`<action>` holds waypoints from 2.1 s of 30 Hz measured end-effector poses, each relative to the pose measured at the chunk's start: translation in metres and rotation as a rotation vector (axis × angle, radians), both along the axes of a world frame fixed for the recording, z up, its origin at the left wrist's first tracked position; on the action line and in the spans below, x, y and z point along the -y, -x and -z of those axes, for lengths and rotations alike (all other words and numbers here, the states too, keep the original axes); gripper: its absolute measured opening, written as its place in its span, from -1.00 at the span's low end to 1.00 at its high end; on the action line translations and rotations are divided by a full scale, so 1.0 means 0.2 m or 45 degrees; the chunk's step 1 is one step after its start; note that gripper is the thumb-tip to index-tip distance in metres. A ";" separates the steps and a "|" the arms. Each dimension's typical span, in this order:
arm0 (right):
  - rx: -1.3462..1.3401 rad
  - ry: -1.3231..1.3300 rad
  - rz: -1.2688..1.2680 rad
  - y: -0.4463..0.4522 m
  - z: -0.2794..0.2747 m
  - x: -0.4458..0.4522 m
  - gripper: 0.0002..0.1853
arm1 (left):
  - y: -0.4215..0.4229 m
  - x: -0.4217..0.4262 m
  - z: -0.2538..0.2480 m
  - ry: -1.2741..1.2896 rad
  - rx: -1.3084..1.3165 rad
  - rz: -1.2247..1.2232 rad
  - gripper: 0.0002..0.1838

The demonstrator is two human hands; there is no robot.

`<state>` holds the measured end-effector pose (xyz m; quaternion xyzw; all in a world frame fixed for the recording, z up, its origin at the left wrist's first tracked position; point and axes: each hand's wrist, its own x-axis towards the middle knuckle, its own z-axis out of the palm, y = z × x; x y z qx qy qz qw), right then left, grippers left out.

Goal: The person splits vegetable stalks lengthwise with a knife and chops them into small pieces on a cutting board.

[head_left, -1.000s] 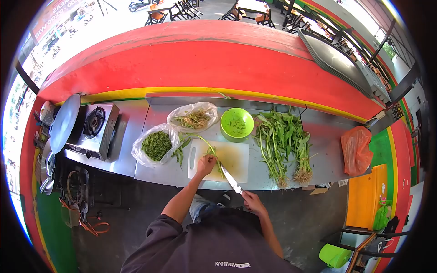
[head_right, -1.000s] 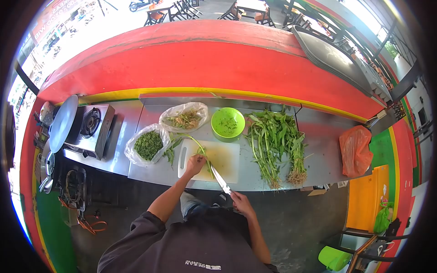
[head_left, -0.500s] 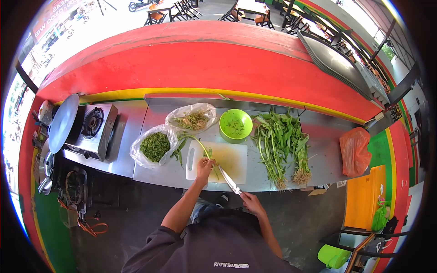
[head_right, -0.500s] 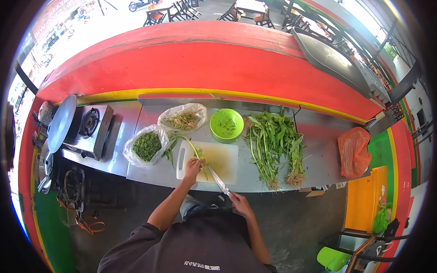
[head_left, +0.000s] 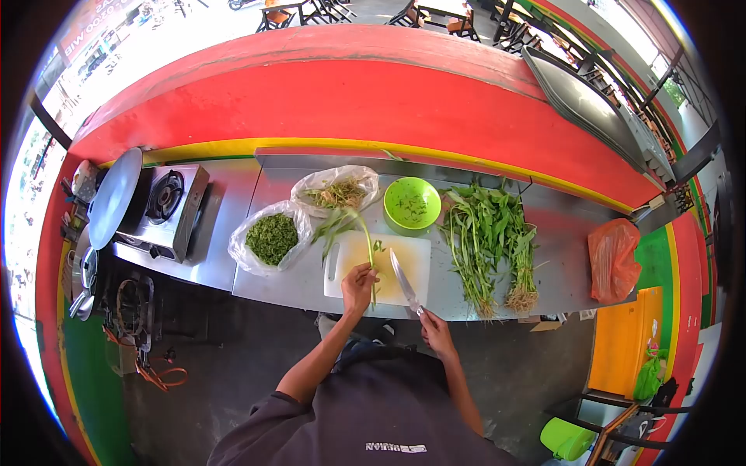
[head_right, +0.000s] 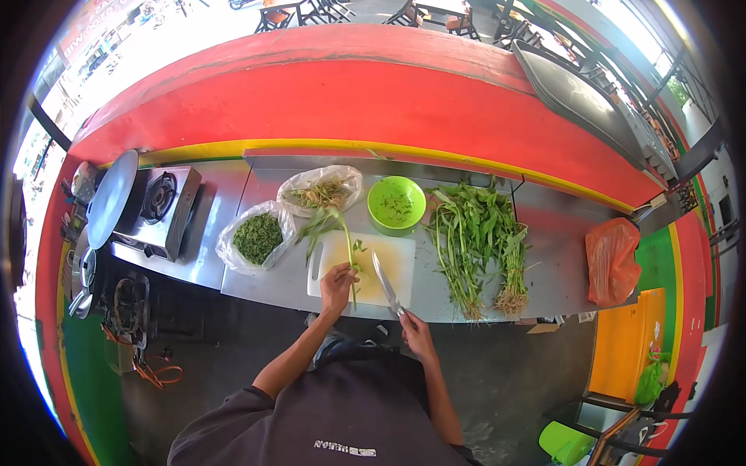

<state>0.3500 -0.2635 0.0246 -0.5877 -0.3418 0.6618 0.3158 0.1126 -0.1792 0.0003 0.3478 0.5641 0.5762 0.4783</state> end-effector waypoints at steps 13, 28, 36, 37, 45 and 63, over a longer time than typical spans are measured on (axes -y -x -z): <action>-0.119 -0.039 0.044 -0.01 -0.01 0.01 -0.54 | 0.06 0.08 0.26 0.268 -0.215 -0.008 -0.74; -0.329 0.381 -0.205 -0.02 0.02 0.02 -0.64 | 0.02 0.03 0.33 0.336 -0.267 -0.009 -0.75; -0.489 0.452 -0.244 -0.06 0.01 0.03 -0.70 | 0.00 0.02 0.28 0.425 -0.331 -0.012 -0.78; -0.492 0.453 -0.241 -0.06 0.01 0.03 -0.70 | 0.00 0.02 0.27 0.427 -0.334 -0.009 -0.78; -0.426 0.486 -0.254 -0.05 0.00 0.04 -0.65 | 0.03 0.01 0.32 0.372 -0.482 0.074 -0.79; -0.296 0.498 -0.237 -0.03 0.04 0.04 -0.66 | 0.02 0.03 0.31 0.363 -0.498 0.029 -0.77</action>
